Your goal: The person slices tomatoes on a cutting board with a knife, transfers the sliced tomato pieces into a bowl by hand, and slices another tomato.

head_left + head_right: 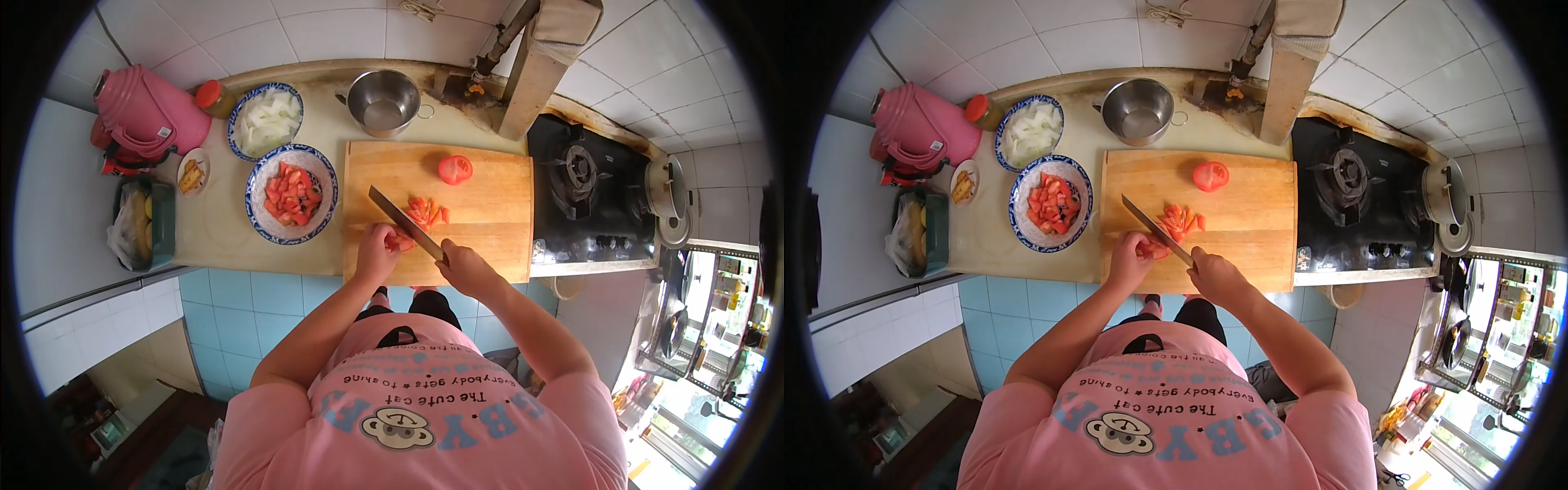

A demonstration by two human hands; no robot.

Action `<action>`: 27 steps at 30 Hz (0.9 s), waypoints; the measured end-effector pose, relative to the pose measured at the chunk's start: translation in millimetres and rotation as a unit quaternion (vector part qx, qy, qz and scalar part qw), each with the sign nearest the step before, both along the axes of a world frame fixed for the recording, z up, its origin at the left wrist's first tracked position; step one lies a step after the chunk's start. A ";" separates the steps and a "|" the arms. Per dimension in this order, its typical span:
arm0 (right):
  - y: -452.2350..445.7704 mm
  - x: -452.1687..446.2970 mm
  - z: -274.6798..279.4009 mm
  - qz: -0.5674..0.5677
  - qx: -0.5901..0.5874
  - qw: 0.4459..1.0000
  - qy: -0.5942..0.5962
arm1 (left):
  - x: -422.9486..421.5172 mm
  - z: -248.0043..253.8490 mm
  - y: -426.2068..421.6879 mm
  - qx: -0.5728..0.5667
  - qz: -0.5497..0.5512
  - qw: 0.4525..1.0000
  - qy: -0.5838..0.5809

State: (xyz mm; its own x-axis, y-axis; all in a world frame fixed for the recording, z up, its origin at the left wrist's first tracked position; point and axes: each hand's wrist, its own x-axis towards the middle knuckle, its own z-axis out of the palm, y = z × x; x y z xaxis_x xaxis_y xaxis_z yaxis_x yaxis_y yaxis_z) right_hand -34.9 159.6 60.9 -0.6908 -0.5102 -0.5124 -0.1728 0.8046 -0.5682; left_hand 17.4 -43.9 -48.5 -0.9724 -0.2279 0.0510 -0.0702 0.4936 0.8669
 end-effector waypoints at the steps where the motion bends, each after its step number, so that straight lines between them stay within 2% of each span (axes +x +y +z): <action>1: -1.7 0.9 -4.9 0.000 0.000 1.000 0.000 | 0.0 -1.9 -0.2 0.003 -0.001 1.000 -0.001; 5: -11.9 7.5 -38.0 -0.025 -0.014 0.999 0.030 | 2.2 -1.6 -1.7 0.011 0.005 1.000 -0.003; 11: -21.6 10.8 -50.5 -0.066 -0.021 0.995 0.074 | 12.4 -5.2 3.5 0.035 0.033 0.997 -0.060; 13: -17.7 13.7 -56.6 -0.080 -0.022 0.994 0.073 | 18.9 -8.5 6.2 -0.025 0.048 0.998 -0.022; 15: -13.6 15.7 -56.7 -0.167 -0.117 0.978 0.048 | 21.0 -10.7 11.5 -0.026 0.085 0.996 -0.027; 16: -12.0 15.8 -54.8 -0.163 -0.118 0.978 0.049 | 20.4 -11.4 14.4 -0.026 0.118 0.992 -0.034; 19: -8.0 19.2 -37.8 -0.168 -0.118 0.978 0.046 | 17.4 -13.6 18.4 -0.074 0.109 0.991 0.010; 22: -2.9 18.9 -15.8 -0.138 -0.114 0.983 0.048 | 15.5 -10.4 23.5 -0.043 0.112 0.993 -0.022; 27: -1.8 24.5 -3.2 -0.099 -0.093 0.991 0.016 | 16.2 -9.5 25.9 -0.056 0.107 0.993 -0.020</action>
